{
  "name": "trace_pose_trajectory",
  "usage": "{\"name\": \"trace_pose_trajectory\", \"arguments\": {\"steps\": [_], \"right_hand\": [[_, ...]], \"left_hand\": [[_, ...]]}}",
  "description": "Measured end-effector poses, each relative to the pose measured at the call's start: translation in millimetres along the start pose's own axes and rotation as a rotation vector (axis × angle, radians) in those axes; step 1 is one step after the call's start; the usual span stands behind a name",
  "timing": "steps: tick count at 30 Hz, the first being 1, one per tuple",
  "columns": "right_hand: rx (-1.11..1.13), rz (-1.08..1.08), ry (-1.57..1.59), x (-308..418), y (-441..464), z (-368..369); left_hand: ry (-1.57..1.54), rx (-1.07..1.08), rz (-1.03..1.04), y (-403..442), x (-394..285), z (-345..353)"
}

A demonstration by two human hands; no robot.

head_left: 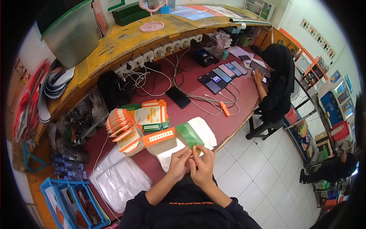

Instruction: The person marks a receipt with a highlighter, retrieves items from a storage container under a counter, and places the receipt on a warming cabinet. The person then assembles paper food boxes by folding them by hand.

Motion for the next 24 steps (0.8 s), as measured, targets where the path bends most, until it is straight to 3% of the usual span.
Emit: {"name": "trace_pose_trajectory", "arguments": {"steps": [2,4,5,6,8,9,12,14,15,16,18,19,20,21,22,24], "right_hand": [[0.098,-0.092,-0.083,-4,-2,-1],[0.164,-0.093,-0.087,-19,-1,-8],[0.055,-0.012,-0.002,-26,9,-15],[-0.055,0.066,0.083,-33,19,-21],[-0.022,0.132,0.119,-40,32,-21],[0.008,0.206,0.152,-45,37,-20],[0.016,0.249,0.053,-63,32,-16],[-0.045,0.472,0.075,-83,17,-16],[-0.148,0.525,0.346,-86,10,-12],[-0.146,0.522,0.347,-82,6,-12],[0.131,0.31,0.325,-58,0,-4],[0.221,0.267,0.311,-43,-1,-1],[0.309,0.221,0.296,-31,-2,2],[0.395,0.138,0.314,-28,-4,4],[0.434,0.08,0.533,-22,-3,6],[0.307,0.075,0.616,-14,2,2]], "left_hand": [[0.014,-0.001,0.057,2,-1,0],[0.573,-0.002,0.438,3,-16,2],[0.886,0.055,0.578,-3,-25,8],[0.883,0.054,0.582,-5,-25,5],[1.527,0.387,0.819,-19,-6,13],[1.686,0.552,0.988,-29,1,22],[1.534,0.672,1.068,-47,3,35],[1.367,0.698,1.13,-51,-25,43],[1.193,0.323,1.195,-51,-54,39],[0.998,-0.04,1.226,-49,-78,27],[0.655,0.023,0.921,-22,-90,19],[0.791,0.313,0.737,-11,-81,13],[0.705,0.392,0.659,-8,-74,8],[0.774,0.327,0.682,-9,-74,2],[0.841,0.259,0.702,-9,-75,-3],[0.919,0.253,0.73,-14,-73,4]]}}
Point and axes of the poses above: each hand's wrist, its own y-axis towards the middle knuckle, its own z-axis out of the palm, x = y × z, the point moved 5 cm from there along y, towards the middle knuckle, and after that the axes turned 7 degrees about -x, right-handed, at the moved point
